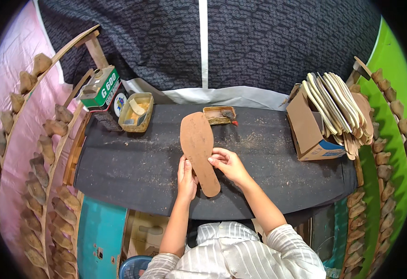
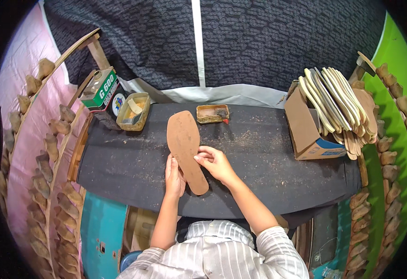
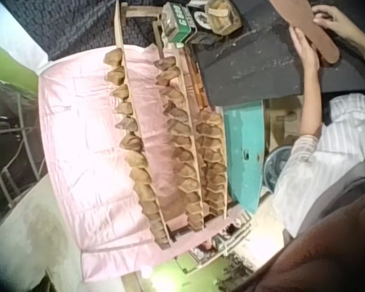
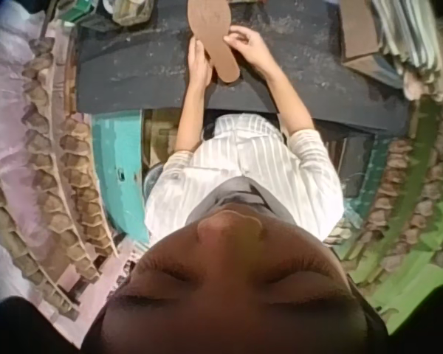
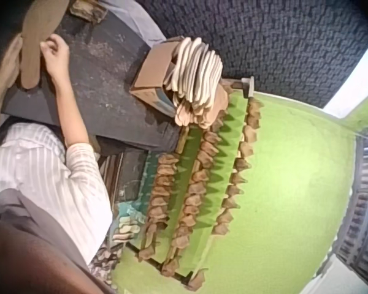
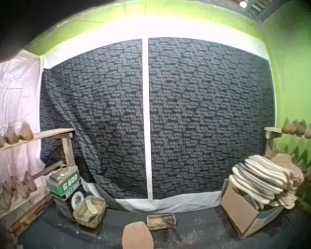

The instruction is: Apply adhesive to shoe soles using a brush and then placing them in a bin.

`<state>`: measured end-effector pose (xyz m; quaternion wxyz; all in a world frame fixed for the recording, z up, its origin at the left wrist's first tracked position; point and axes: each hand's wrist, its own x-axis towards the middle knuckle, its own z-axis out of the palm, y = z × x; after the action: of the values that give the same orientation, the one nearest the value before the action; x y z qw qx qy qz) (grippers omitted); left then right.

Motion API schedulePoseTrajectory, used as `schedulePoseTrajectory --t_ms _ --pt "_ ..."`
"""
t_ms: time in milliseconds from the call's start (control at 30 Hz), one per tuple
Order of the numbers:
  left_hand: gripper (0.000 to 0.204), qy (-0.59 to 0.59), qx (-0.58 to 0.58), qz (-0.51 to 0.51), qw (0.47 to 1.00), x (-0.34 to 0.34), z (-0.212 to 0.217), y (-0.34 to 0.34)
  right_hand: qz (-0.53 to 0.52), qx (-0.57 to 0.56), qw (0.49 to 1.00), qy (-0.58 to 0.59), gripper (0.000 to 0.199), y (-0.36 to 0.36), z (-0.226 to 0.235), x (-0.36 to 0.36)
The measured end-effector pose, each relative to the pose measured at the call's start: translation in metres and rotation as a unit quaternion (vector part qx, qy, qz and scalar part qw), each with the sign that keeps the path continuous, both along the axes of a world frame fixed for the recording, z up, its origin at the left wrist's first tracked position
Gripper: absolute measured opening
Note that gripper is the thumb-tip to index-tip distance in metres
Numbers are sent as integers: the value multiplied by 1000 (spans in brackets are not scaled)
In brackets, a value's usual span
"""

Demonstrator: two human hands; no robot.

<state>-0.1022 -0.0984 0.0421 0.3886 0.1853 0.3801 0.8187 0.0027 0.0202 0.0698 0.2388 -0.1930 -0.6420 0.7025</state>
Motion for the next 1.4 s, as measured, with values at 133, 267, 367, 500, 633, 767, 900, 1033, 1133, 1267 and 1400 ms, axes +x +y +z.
schedulePoseTrajectory --t_ms 133,267,367,500,633,767,900,1033,1133,1267,1400 --pt "48 42 -52 9 998 8 9 -23 11 -38 999 18 36 -10 7 4" --pt "55 84 -91 53 991 27 14 -47 29 -63 997 24 35 -24 9 11" --pt "55 107 -124 89 982 44 15 -65 59 -74 995 16 35 -37 9 23" --pt "55 101 -122 141 977 84 14 -94 106 -70 992 8 35 -56 11 50" --pt "56 54 -115 187 974 129 9 -123 154 -76 985 -2 36 -82 10 74" --pt "55 13 -105 262 959 176 -2 -164 235 -72 969 -11 36 -117 3 92" --pt "56 -4 -133 333 934 218 -6 -216 314 -76 946 -33 38 -165 -8 106" --pt "57 -29 -142 406 902 250 -11 -267 379 -106 918 -53 38 -221 -9 116" --pt "61 -30 -123 454 882 273 -11 -299 405 -103 906 -65 38 -259 -19 120" --pt "58 -52 -125 496 858 293 -24 -344 453 -109 881 -78 40 -309 -29 123" --pt "51 -62 -152 506 847 303 -41 -399 476 -102 866 -111 40 -364 -29 127"
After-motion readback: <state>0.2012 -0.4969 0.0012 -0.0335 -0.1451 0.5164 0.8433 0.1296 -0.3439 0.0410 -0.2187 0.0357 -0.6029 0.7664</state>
